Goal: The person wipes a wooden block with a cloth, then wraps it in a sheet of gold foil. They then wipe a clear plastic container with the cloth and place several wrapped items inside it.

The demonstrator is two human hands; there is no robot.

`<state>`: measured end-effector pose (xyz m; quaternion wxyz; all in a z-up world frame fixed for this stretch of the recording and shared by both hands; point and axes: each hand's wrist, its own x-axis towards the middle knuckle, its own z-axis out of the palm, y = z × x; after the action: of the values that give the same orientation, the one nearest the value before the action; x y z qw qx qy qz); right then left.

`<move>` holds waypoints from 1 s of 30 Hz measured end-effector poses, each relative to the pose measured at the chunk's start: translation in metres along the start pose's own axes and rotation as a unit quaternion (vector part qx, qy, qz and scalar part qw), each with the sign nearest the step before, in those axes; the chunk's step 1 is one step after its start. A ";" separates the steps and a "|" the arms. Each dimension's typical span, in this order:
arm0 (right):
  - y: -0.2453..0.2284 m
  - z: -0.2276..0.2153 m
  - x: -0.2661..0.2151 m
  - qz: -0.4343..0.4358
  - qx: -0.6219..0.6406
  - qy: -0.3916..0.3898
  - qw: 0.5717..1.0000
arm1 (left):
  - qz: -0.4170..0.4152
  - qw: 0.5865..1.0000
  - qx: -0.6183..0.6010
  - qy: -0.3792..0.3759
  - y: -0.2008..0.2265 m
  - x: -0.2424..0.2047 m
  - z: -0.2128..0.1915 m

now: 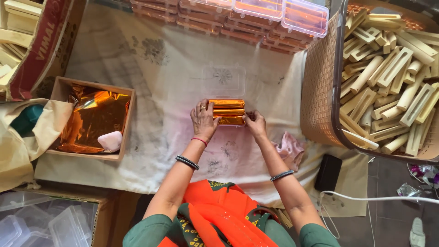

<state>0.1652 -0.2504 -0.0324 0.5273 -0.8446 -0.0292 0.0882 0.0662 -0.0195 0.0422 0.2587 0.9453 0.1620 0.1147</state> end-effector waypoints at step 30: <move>-0.035 0.004 0.058 0.031 -0.015 0.037 0.999 | -0.094 0.972 -0.202 0.075 -0.019 -0.033 -0.026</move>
<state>0.2229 -0.2234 -0.0097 0.5125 -0.8555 0.0148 0.0728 0.0234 -0.0040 0.0500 0.4407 0.8428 0.2431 0.1909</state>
